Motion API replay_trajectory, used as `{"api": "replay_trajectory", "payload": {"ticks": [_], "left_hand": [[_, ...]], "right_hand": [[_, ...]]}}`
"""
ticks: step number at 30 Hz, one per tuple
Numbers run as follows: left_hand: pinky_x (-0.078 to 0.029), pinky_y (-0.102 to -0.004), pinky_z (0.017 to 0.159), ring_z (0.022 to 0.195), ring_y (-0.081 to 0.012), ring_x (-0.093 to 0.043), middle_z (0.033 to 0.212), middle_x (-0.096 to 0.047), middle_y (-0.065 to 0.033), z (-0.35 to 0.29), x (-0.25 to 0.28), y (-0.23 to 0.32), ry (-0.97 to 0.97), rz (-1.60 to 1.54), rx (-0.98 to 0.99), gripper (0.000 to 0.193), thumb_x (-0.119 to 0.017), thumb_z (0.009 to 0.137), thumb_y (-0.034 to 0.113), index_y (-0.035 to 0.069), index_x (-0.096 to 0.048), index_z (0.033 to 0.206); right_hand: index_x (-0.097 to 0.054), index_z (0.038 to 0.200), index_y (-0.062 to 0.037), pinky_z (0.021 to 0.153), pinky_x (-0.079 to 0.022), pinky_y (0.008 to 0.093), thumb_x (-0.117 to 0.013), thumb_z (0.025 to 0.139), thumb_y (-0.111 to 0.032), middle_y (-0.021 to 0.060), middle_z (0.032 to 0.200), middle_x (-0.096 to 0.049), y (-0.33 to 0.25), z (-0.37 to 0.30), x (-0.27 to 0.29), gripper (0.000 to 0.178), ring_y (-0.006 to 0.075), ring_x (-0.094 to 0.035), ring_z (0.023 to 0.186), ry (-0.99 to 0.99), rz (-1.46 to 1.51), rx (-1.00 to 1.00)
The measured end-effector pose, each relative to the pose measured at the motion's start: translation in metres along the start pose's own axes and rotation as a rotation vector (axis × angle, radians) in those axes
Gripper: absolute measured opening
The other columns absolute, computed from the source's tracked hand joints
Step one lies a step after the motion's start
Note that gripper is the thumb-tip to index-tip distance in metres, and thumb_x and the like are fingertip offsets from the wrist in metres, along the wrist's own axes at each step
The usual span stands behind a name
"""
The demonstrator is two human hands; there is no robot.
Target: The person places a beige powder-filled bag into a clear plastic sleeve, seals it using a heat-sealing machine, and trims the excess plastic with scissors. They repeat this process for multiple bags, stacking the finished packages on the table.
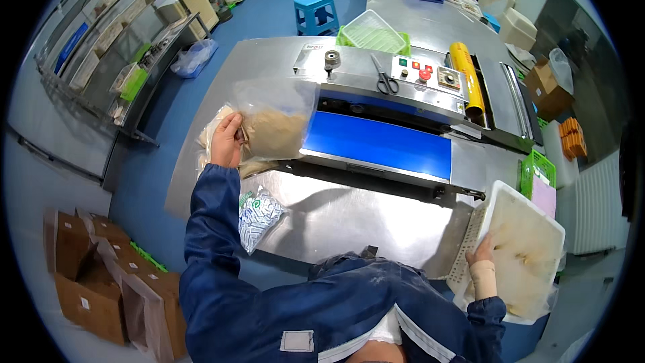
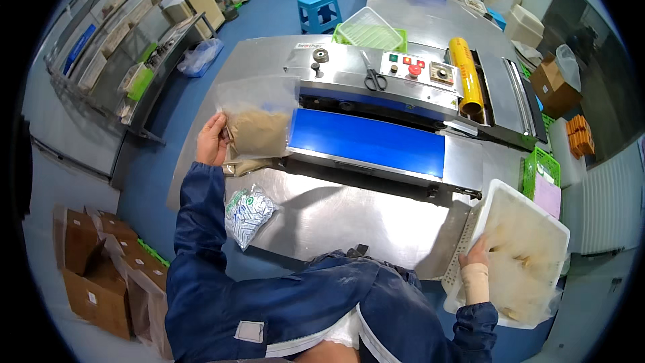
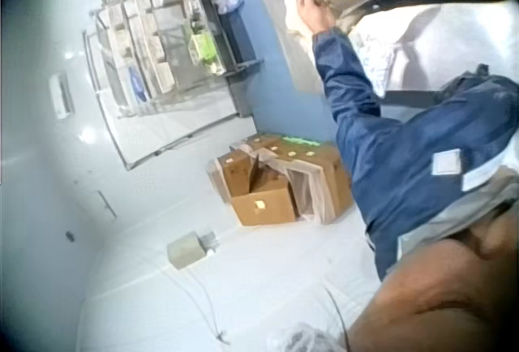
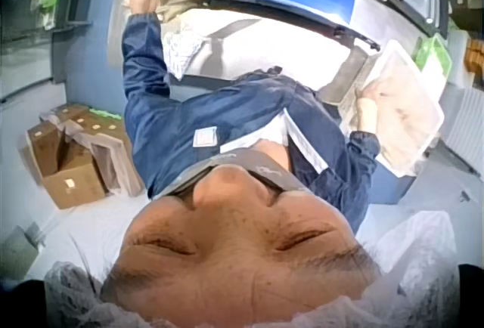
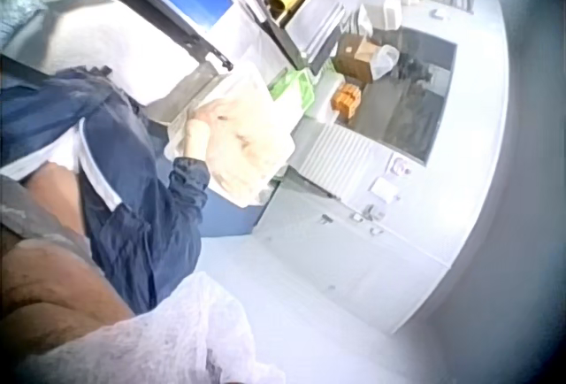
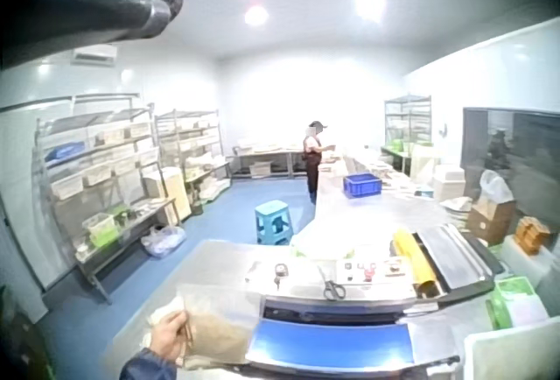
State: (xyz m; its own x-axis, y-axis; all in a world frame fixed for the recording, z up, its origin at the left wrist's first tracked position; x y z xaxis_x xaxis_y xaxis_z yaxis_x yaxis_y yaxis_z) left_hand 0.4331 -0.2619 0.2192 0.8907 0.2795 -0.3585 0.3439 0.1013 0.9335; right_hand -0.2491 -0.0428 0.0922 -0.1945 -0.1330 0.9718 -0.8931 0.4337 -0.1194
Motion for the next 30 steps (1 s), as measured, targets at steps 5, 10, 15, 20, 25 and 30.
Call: {"api": "replay_trajectory", "payload": {"ticks": [5,10,15,20,25,30], "left_hand": [[-0.039,-0.0220,0.051,0.057,-0.0064,-0.047,0.069,-0.054,0.0033,-0.023,-0.049,-0.006,-0.129,-0.087,0.094,0.009,-0.054,0.086,0.013,0.007,-0.058,0.092],[-0.039,-0.0207,0.051,0.057,-0.0057,-0.048,0.071,-0.056,0.0031,-0.038,-0.089,-0.010,-0.287,-0.122,0.144,0.010,-0.053,0.087,0.013,0.007,-0.058,0.092],[-0.041,-0.0204,0.053,0.060,-0.0065,-0.051,0.076,-0.058,0.0015,-0.046,-0.092,-0.010,-0.279,-0.131,0.164,0.013,-0.051,0.088,0.014,0.006,-0.057,0.096],[-0.041,-0.0204,0.055,0.061,-0.0063,-0.050,0.077,-0.057,0.0023,-0.043,-0.063,-0.010,-0.190,-0.137,0.168,0.013,-0.052,0.087,0.014,0.006,-0.056,0.097],[-0.046,-0.0237,0.058,0.068,-0.0109,-0.057,0.080,-0.058,-0.0019,-0.018,0.026,0.011,0.007,-0.115,-0.015,0.011,-0.049,0.088,0.013,0.006,-0.054,0.093],[-0.046,-0.0266,0.060,0.070,-0.0128,-0.056,0.082,-0.059,-0.0054,0.030,0.125,0.049,0.268,-0.096,-0.317,0.011,-0.051,0.085,0.012,0.004,-0.055,0.091]], "right_hand": [[-0.012,0.133,0.0026,0.081,-0.045,0.0423,-0.069,0.063,-0.017,0.0237,0.124,-0.038,-0.001,0.002,-0.004,0.092,0.0389,-0.052,0.096,-0.003,-0.019,0.004],[-0.012,0.133,0.0023,0.080,-0.045,0.0421,-0.068,0.064,-0.018,0.0232,0.126,-0.036,-0.006,-0.002,0.003,0.091,0.0381,-0.053,0.095,-0.022,-0.020,-0.014],[-0.010,0.134,0.0022,0.080,-0.045,0.0421,-0.068,0.065,-0.019,0.0231,0.126,-0.035,-0.005,-0.001,0.002,0.093,0.0377,-0.053,0.095,-0.064,0.016,0.012],[-0.009,0.133,0.0020,0.080,-0.045,0.0421,-0.068,0.065,-0.018,0.0235,0.127,-0.034,-0.006,0.003,0.000,0.093,0.0378,-0.052,0.097,-0.013,0.015,0.038],[-0.009,0.134,-0.0011,0.083,-0.044,0.0424,-0.068,0.065,-0.016,0.0249,0.126,-0.036,-0.003,0.004,-0.006,0.092,0.0391,-0.051,0.099,-0.025,0.023,0.029],[-0.016,0.133,0.0005,0.085,-0.042,0.0414,-0.068,0.064,-0.013,0.0264,0.120,-0.042,-0.011,-0.008,0.005,0.087,0.0395,-0.049,0.103,-0.051,0.087,-0.052]]}}
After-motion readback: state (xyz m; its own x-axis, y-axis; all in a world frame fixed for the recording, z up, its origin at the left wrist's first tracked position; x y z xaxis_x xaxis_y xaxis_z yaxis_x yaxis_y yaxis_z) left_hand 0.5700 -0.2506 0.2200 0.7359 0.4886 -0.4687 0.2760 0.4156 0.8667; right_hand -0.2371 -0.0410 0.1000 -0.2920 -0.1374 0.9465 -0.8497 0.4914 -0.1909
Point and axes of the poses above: each hand's wrist, its own z-axis towards the middle knuckle, its own x-axis out of the back of the hand, y = z × x, the point moved 9 cm from there along z, towards the middle knuckle
